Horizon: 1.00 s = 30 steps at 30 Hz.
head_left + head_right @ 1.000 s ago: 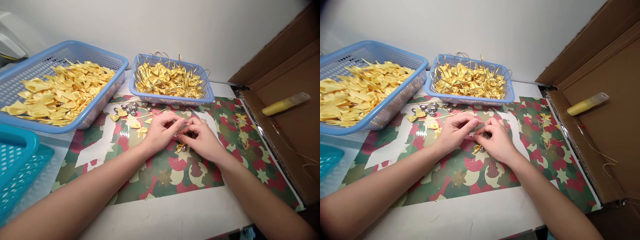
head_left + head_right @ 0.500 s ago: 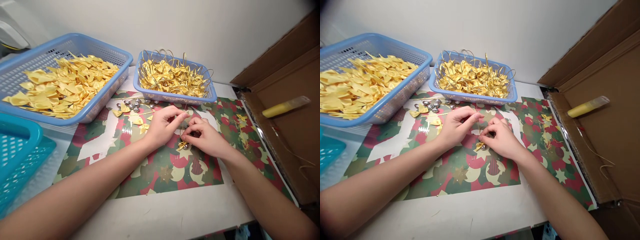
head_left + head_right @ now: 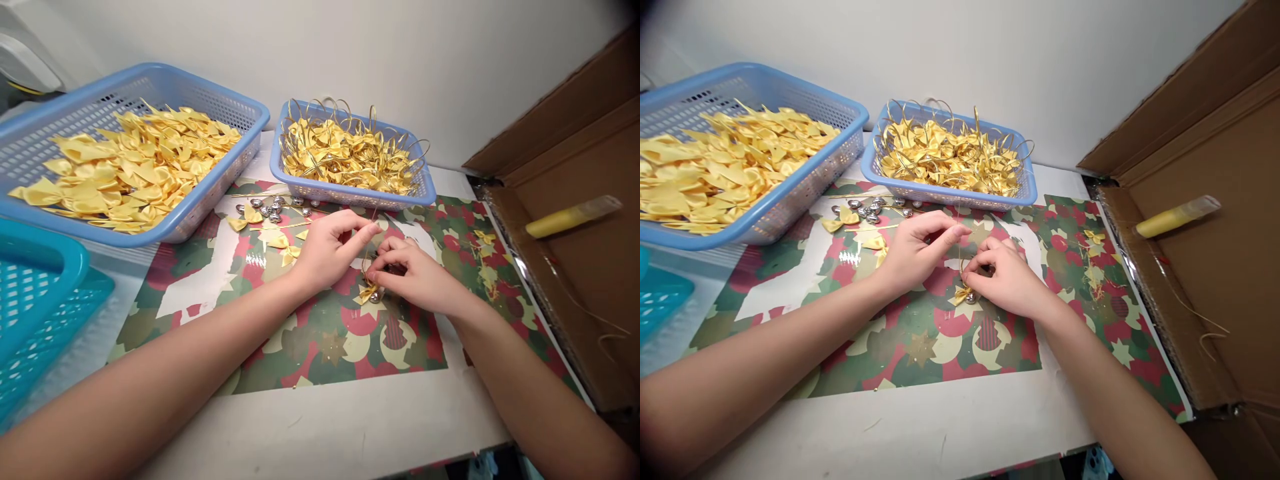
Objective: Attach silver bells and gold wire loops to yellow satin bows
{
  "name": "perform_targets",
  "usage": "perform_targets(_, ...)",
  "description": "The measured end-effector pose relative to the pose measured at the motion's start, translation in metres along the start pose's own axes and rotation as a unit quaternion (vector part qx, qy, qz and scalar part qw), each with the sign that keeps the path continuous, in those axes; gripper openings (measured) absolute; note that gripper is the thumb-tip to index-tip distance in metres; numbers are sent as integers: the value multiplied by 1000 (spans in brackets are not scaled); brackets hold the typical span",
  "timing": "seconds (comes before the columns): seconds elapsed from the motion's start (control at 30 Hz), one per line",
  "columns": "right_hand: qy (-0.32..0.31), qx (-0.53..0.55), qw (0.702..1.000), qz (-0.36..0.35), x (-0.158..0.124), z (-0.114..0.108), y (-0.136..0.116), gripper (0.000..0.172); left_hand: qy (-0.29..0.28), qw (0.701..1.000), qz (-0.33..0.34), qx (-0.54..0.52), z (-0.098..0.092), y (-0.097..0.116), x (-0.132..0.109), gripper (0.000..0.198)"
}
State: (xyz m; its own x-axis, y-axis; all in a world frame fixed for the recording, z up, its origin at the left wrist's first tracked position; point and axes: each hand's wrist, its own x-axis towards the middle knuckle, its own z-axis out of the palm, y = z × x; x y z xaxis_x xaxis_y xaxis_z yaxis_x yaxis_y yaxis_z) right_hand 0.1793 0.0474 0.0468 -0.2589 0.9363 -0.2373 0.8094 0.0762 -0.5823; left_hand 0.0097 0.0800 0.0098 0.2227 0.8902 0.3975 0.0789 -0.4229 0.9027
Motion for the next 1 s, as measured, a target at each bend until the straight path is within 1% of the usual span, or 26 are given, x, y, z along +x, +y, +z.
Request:
perform_targets(0.1,0,2,1000,-6,2,0,1,20,-3,1000,1,-11,0,0,0,19)
perform_targets(0.2,-13,-1,999,-32,5,0,2,16,-4,1000,-5,-19,0,1,0,20)
perform_targets(0.33,-36,-14,997,-65,7,-2,4,16,-5,1000,4,-26,0,2,0,20)
perform_targets(0.63,-85,-51,994,-35,7,-9,-2,15,21,1000,-4,-7,1,-1,2,18)
perform_targets(0.8,-90,-54,994,-23,6,-10,-4,15,31,999,-10,-4,0,-1,3,19)
perform_targets(1.0,-86,-46,995,-31,4,-9,-1,15,49,999,-9,5,0,0,5,19)
